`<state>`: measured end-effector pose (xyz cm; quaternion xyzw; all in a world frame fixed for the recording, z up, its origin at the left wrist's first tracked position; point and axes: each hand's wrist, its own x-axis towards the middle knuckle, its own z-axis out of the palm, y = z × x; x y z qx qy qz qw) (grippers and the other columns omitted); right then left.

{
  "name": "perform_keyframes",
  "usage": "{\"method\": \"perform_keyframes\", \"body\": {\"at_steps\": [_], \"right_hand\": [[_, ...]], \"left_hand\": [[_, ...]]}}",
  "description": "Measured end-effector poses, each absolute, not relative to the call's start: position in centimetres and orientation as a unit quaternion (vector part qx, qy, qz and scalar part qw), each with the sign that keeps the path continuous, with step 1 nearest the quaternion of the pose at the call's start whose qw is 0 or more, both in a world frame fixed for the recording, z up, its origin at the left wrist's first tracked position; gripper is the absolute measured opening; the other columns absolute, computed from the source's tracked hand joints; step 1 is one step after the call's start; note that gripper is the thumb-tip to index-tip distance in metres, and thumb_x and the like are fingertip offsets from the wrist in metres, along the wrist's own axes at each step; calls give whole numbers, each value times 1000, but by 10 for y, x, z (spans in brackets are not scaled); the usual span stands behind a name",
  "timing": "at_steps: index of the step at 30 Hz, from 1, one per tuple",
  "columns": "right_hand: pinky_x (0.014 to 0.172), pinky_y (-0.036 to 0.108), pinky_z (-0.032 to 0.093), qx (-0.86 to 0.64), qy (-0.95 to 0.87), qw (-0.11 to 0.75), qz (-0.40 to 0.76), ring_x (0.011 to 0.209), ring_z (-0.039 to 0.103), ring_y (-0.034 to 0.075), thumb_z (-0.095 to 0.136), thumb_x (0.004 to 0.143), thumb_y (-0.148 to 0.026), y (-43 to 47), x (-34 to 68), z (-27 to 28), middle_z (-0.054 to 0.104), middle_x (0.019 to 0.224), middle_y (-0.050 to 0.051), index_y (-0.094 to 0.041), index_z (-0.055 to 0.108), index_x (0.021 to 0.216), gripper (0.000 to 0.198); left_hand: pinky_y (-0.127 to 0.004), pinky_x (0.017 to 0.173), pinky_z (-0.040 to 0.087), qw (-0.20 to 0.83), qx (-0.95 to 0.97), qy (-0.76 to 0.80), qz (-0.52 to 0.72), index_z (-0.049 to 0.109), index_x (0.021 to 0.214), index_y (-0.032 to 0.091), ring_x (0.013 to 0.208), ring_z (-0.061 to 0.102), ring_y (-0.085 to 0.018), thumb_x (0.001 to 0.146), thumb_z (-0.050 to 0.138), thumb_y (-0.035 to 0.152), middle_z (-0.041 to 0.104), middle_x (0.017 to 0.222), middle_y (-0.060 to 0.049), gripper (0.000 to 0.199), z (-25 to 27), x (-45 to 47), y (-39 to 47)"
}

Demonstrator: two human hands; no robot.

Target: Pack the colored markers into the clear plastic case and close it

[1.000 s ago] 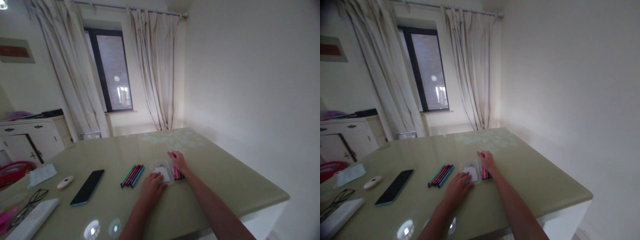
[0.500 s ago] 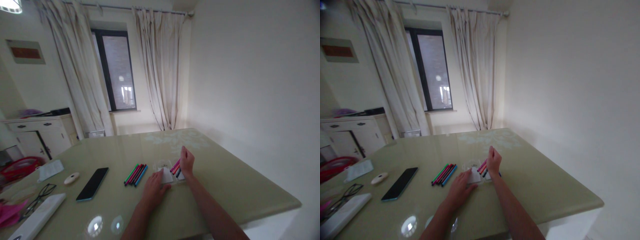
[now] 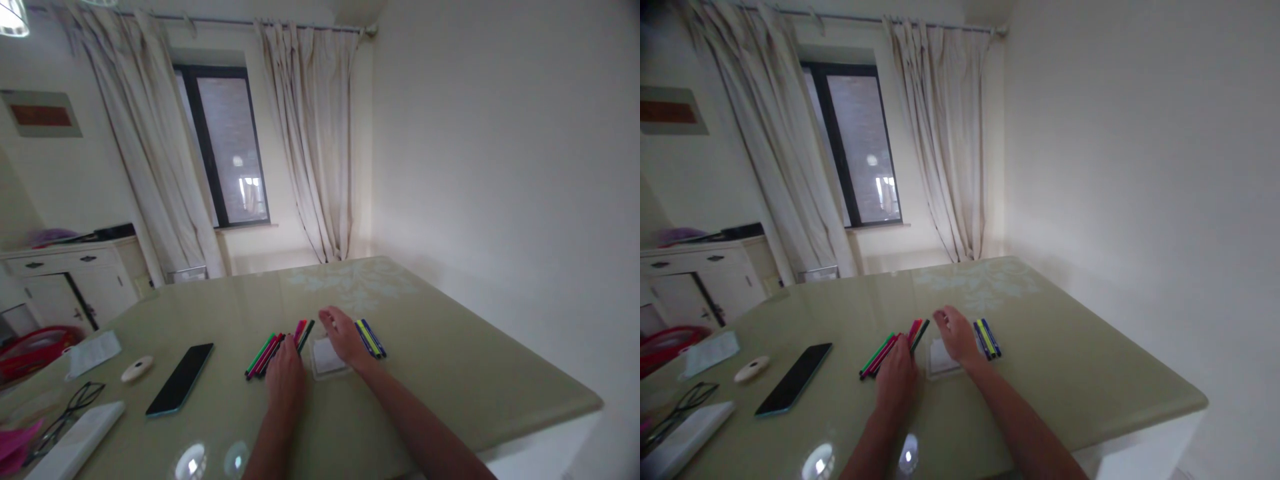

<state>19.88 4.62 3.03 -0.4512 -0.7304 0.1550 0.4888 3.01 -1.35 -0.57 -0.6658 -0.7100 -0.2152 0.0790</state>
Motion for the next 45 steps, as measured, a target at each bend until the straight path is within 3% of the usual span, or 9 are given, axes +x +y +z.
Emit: {"method": "perform_keyframes", "body": {"at_steps": [4,7,10,25,29,33,37,42,45], "right_hand": [[98,35,42,-587,-716,377,3,112,60,26,43,104,-36,58,254,19,71,114,11,-20,69,112,31],[96,38,41,-625,-739,251,-26,115,59,30,49,101,-34,62,270,5,70,118,14,-18,70,113,29],[95,39,41,-633,-746,205,-36,116,58,31,51,100,-35,62,267,-4,70,119,15,-18,68,116,29],[92,36,39,-626,-746,227,-15,114,58,28,52,101,-40,64,267,-5,71,117,11,-21,66,114,27],[91,36,39,-632,-744,216,-27,111,59,28,51,101,-40,64,266,-3,71,114,12,-20,67,108,26],[92,37,40,-630,-748,206,-37,111,58,29,51,101,-40,66,266,-2,71,114,13,-19,69,103,28],[92,37,40,-633,-746,205,-39,113,57,30,53,100,-41,69,265,-3,70,114,14,-18,70,102,29],[89,35,40,-641,-734,222,-33,107,58,28,57,97,-46,76,268,-7,70,106,13,-19,68,94,29],[81,33,39,-646,-716,267,4,93,60,25,59,95,-48,83,274,-8,70,90,9,-20,65,84,30]], "left_hand": [[-38,88,48,89,-602,-776,-165,57,129,14,109,67,-28,96,43,10,68,122,-15,36,2,8,-14],[-40,89,46,109,-561,-802,-174,56,130,16,116,61,-30,96,50,20,65,125,-15,35,2,-6,-13],[-43,91,45,93,-545,-811,-189,53,136,17,119,57,-32,96,52,28,63,129,-15,41,1,-11,-12],[-51,98,43,-2,-491,-833,-254,59,132,26,127,54,-33,89,48,23,61,138,-13,44,2,-7,-9],[-55,99,41,20,-506,-819,-271,61,131,27,126,55,-33,89,49,21,64,136,-12,45,2,-5,-8],[-52,107,38,34,-660,-690,-295,65,129,26,128,56,-30,93,48,22,66,136,-10,39,1,15,-13],[-48,115,33,-71,-854,-457,-237,65,133,33,131,56,-28,91,64,43,65,139,-6,43,-5,39,-22],[-48,113,33,-127,-845,-462,-238,71,122,34,126,60,-25,95,62,38,69,134,-4,29,-10,46,-26],[-47,113,34,-135,-842,-462,-245,72,120,34,125,61,-25,95,63,36,71,132,-4,26,-8,45,-26]]}}
